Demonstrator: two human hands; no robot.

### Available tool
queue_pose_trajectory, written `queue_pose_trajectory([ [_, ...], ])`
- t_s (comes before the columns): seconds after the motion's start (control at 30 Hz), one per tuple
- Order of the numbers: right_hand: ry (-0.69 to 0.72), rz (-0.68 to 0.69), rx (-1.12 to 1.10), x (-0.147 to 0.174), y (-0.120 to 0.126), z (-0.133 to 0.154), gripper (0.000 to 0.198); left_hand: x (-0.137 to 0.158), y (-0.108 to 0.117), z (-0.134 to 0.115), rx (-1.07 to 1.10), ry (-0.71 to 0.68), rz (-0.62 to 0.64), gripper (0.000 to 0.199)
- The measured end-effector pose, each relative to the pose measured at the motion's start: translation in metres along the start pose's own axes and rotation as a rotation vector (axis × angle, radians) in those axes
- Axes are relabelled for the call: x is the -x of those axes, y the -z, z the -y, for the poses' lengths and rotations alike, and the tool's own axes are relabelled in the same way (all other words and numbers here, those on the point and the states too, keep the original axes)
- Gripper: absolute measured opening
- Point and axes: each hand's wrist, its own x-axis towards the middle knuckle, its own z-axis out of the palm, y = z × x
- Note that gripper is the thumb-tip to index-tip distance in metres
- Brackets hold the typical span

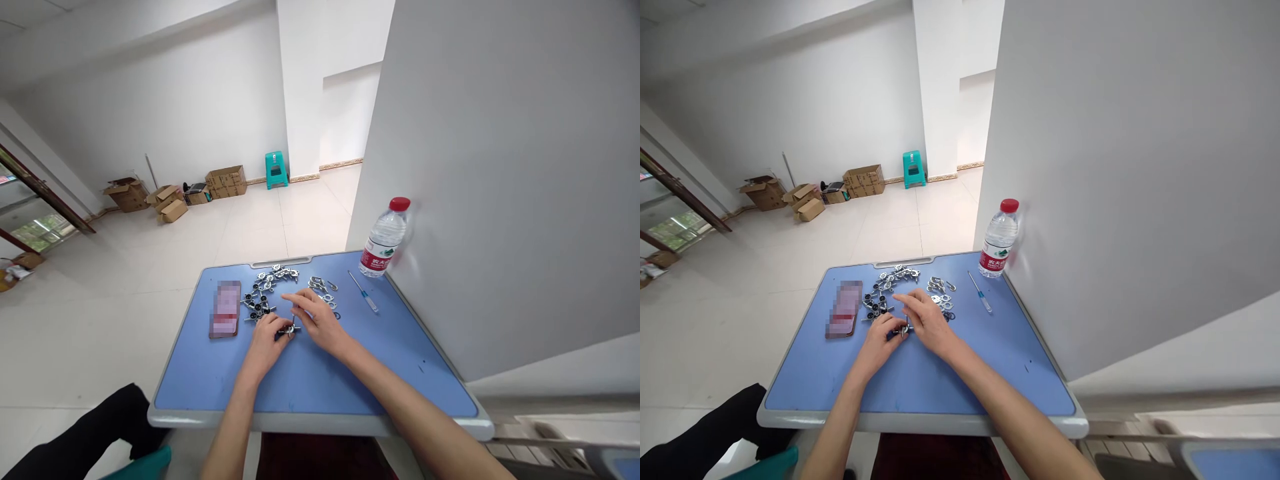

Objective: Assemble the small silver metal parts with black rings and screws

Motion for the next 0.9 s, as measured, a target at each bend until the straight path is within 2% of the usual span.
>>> queue_pose_trajectory([
  [0.13,-0.03,0.042,-0.037,0.0,0.002,0.002,0.044,-0.001,0.0,0.001,-0.005,0.001,0.002,0.014],
  [0.33,-0.039,0.02,0.027,0.0,0.001,0.003,0.027,-0.001,-0.002,0.001,0.006,0.0,-0.007,0.015],
  [0.5,-0.037,0.049,-0.04,-0.001,0.004,0.002,0.037,0.0,0.0,-0.001,0.0,0.006,-0.002,0.015],
  [0.6,-0.087,0.013,-0.048,-0.003,0.008,0.007,0.034,-0.001,0.0,-0.001,-0.005,0.013,0.005,0.017],
  [0.67,-0.171,-0.006,-0.031,-0.004,0.012,0.01,0.031,-0.001,0.0,-0.001,-0.005,0.014,0.007,0.018],
  [0.77,-0.303,0.111,0.052,-0.005,0.017,0.012,0.024,-0.001,0.0,-0.001,-0.006,0.014,-0.004,0.018],
  [0.9,-0.293,0.403,0.274,-0.006,0.015,0.009,0.009,-0.001,-0.001,-0.001,-0.025,0.029,-0.02,0.008],
])
